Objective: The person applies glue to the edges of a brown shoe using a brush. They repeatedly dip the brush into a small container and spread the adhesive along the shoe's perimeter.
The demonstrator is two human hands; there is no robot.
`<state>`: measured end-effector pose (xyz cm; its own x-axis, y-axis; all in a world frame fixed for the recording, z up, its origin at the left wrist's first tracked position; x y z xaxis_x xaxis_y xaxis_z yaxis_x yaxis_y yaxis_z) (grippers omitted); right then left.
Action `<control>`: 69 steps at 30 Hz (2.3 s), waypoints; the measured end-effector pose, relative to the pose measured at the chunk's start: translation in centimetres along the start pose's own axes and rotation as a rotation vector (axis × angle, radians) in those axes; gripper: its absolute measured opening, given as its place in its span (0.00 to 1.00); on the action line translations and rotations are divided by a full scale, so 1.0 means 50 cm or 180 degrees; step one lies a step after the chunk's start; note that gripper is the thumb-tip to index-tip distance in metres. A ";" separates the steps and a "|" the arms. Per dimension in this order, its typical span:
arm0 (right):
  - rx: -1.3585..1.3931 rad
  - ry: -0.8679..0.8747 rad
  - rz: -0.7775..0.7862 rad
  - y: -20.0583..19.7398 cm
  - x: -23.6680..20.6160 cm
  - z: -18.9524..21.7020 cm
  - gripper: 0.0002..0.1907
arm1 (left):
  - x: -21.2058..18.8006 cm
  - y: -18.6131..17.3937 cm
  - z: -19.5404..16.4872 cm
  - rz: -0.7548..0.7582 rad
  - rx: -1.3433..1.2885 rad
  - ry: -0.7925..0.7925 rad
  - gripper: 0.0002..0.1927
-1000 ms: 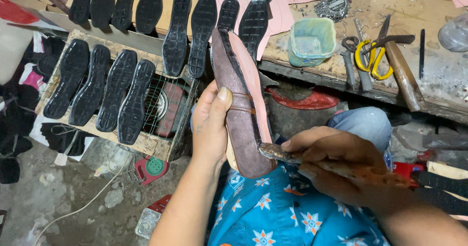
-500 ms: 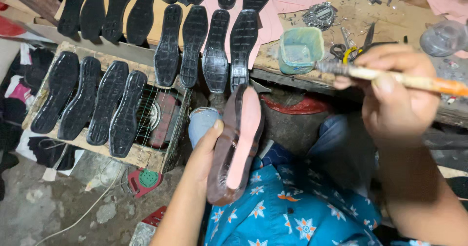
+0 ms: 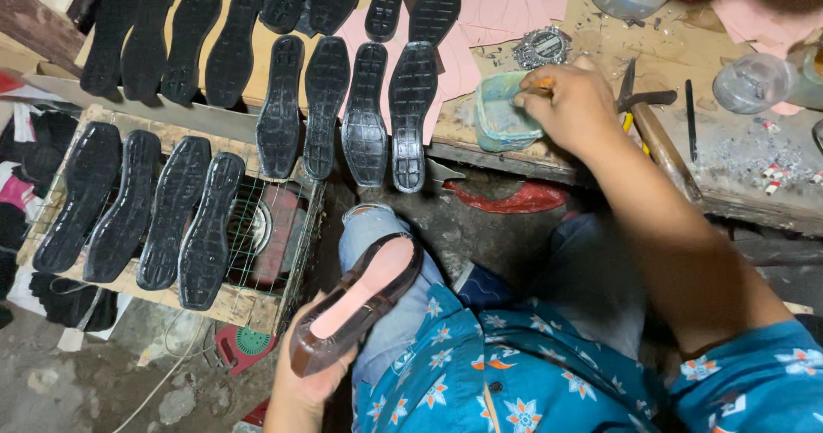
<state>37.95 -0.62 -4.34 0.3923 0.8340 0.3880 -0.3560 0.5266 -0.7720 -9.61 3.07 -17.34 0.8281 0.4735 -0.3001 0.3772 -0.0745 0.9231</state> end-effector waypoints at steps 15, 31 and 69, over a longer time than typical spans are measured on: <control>0.1711 0.0816 0.0002 0.014 -0.002 -0.073 0.07 | -0.091 0.045 -0.031 -0.0629 0.2301 0.0942 0.57; 0.4195 0.1374 -0.1018 -0.057 -0.116 -0.030 0.10 | -0.072 0.142 -0.017 -0.1163 0.4227 0.1220 0.46; 0.3717 -0.0310 -0.0064 -0.149 -0.252 0.392 0.14 | 0.002 0.512 0.033 0.0179 0.5637 0.4779 0.35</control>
<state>19.03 -11.82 6.38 0.3582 0.8062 0.4708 -0.9329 0.3291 0.1462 0.83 -0.22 5.89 0.3814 0.4641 0.7995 0.9220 -0.1292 -0.3649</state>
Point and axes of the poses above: each hand's wrist, its own x-axis towards the middle knuckle, its own y-axis out of the palm, z = x × y, the point moved 4 cm from there along x, towards the middle knuckle, and after that the axes turned 7 degrees about x, right-handed, at the moved point
